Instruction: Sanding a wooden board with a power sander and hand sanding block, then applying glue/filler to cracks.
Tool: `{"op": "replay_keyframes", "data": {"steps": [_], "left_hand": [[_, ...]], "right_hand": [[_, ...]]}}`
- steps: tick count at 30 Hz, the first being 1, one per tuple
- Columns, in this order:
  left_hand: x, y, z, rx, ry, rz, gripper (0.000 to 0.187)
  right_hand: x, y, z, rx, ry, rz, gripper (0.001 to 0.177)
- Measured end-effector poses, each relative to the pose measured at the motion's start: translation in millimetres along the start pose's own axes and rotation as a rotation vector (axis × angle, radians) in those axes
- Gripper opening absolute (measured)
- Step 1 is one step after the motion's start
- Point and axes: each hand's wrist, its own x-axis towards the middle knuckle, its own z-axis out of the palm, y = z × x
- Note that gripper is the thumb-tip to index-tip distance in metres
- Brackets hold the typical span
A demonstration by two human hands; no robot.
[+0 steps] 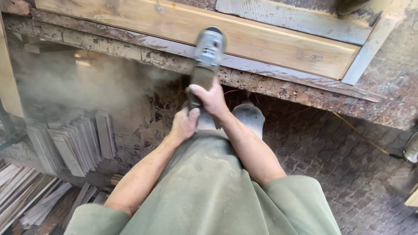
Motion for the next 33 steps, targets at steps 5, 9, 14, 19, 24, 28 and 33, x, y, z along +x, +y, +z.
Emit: {"op": "replay_keyframes", "data": {"steps": [5,9,14,19,24,28,33], "left_hand": [[-11,112,44,0.029,-0.173,0.111,0.053],[-1,188,75,0.213,-0.607,0.042,0.085],[21,180,87,0.275,-0.650,0.096,0.098],[39,134,-2,0.238,-0.521,0.060,0.088],[68,38,-120,0.060,-0.352,0.005,0.073],[107,-44,-202,-0.025,-0.277,0.016,0.069],[138,-134,-283,-0.110,-0.031,-0.009,0.062]], "right_hand": [[-30,-17,-124,0.080,0.219,-0.003,0.036],[-46,-42,-196,0.360,0.543,0.039,0.029],[-19,29,-246,0.493,0.424,-0.164,0.030],[17,22,-134,0.296,0.339,-0.226,0.035],[53,22,34,0.251,0.111,-0.258,0.039],[95,60,136,0.110,0.109,-0.239,0.036],[141,77,271,-0.047,0.010,-0.257,0.045]]}}
